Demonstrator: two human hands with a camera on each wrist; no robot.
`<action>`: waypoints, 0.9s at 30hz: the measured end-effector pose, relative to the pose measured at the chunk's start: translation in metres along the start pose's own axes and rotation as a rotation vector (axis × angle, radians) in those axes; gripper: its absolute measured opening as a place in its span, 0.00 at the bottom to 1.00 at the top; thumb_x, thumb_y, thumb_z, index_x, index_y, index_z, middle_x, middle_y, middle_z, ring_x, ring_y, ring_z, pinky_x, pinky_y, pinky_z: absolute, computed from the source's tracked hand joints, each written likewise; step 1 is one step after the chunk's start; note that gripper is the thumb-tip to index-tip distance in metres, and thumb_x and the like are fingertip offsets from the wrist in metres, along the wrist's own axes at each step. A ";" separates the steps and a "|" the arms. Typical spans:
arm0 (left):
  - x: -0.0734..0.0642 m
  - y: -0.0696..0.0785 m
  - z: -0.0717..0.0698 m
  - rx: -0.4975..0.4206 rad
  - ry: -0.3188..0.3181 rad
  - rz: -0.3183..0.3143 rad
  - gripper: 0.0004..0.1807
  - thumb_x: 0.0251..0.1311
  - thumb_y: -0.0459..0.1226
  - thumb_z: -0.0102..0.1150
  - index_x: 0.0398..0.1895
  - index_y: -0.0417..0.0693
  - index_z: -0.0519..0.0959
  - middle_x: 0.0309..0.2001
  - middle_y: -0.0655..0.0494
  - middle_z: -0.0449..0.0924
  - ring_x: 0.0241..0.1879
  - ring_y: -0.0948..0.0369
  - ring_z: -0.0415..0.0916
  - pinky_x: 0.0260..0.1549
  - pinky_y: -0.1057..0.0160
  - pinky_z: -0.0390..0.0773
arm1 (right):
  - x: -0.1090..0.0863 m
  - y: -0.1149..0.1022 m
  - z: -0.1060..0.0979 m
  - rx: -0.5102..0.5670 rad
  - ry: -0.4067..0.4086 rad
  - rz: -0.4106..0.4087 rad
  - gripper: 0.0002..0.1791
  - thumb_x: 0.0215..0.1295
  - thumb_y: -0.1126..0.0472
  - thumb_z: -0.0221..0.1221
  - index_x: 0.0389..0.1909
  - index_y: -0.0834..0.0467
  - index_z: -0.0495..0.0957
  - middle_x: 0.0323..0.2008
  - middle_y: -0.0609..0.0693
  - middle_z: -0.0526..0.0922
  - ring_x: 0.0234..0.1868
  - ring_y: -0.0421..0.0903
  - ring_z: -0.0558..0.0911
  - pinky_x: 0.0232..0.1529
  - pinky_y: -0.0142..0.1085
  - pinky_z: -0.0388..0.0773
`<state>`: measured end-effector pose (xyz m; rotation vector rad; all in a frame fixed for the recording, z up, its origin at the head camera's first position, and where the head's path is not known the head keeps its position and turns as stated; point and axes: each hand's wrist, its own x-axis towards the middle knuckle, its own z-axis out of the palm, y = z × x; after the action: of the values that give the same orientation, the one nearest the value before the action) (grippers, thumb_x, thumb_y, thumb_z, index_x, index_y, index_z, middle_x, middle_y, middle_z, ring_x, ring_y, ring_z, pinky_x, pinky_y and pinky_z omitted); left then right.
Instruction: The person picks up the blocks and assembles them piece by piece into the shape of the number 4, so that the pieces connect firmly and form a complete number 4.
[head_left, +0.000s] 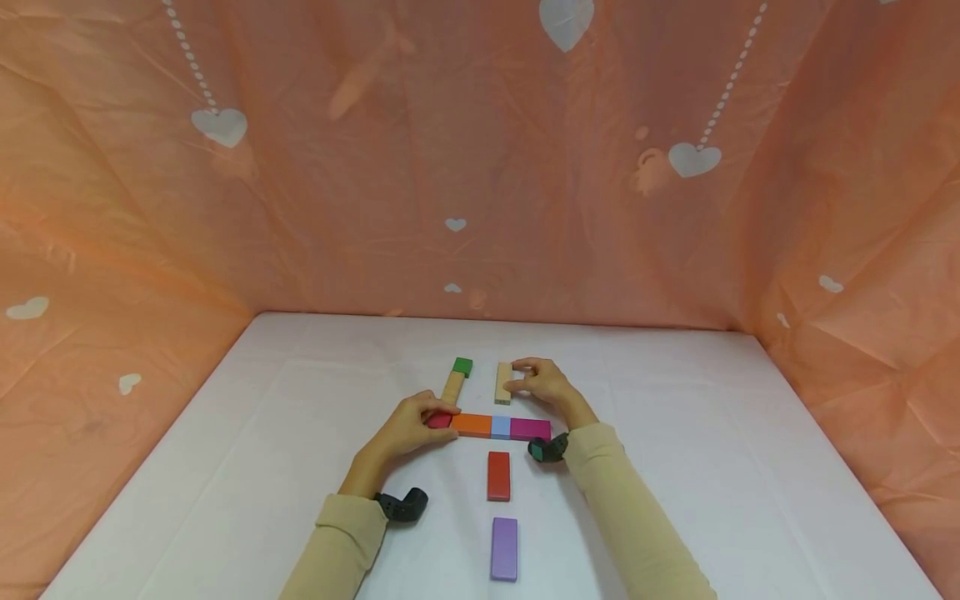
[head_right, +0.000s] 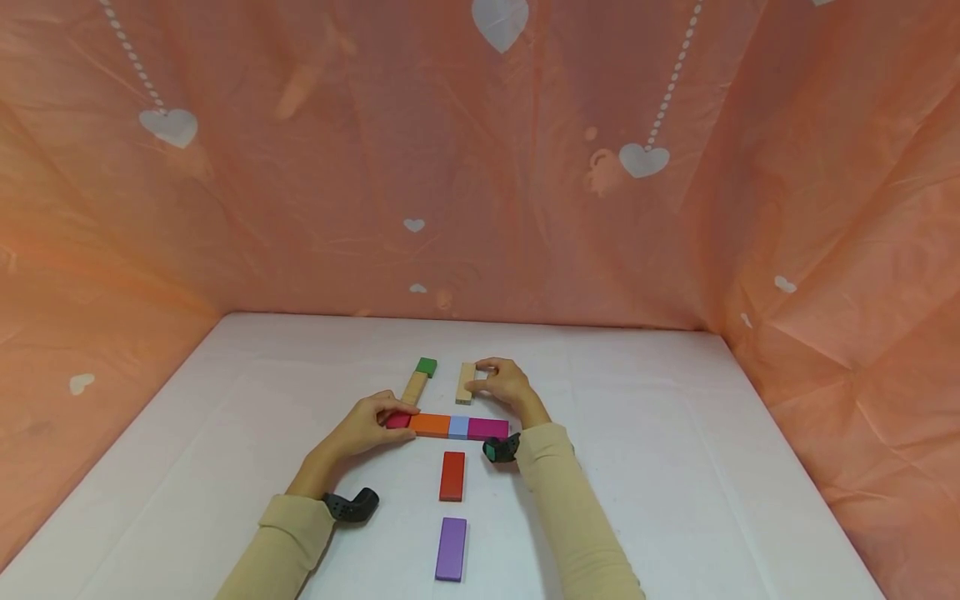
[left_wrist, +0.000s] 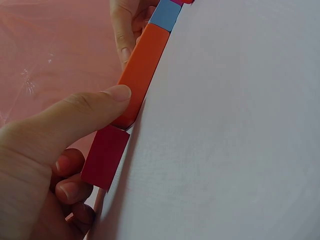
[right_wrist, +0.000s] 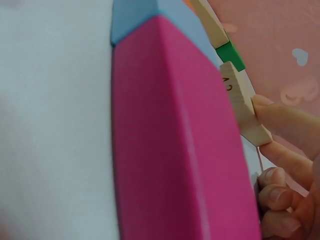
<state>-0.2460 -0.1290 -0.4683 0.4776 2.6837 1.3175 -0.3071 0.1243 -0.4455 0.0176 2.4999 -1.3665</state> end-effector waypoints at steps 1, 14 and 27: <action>0.000 0.000 0.000 0.000 -0.001 -0.004 0.18 0.48 0.38 0.73 0.45 0.49 0.85 0.32 0.54 0.72 0.37 0.61 0.65 0.31 0.69 0.64 | 0.000 0.000 0.000 -0.001 -0.002 0.000 0.30 0.57 0.56 0.67 0.61 0.58 0.74 0.25 0.46 0.63 0.32 0.42 0.65 0.34 0.32 0.61; -0.001 0.002 -0.001 -0.001 -0.011 0.012 0.18 0.48 0.38 0.73 0.45 0.49 0.85 0.33 0.53 0.72 0.38 0.60 0.65 0.32 0.70 0.65 | -0.002 0.000 0.001 -0.006 -0.012 -0.010 0.30 0.56 0.56 0.68 0.60 0.58 0.74 0.25 0.46 0.63 0.32 0.43 0.64 0.33 0.32 0.60; -0.002 0.001 -0.001 -0.001 0.001 0.035 0.18 0.48 0.37 0.73 0.44 0.46 0.85 0.32 0.51 0.73 0.36 0.61 0.64 0.31 0.71 0.63 | -0.003 0.001 0.001 -0.038 -0.009 -0.052 0.29 0.56 0.57 0.68 0.59 0.60 0.75 0.24 0.46 0.62 0.31 0.42 0.63 0.34 0.33 0.59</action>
<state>-0.2443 -0.1293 -0.4669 0.5253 2.6874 1.3286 -0.3036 0.1250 -0.4460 -0.0624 2.5349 -1.3356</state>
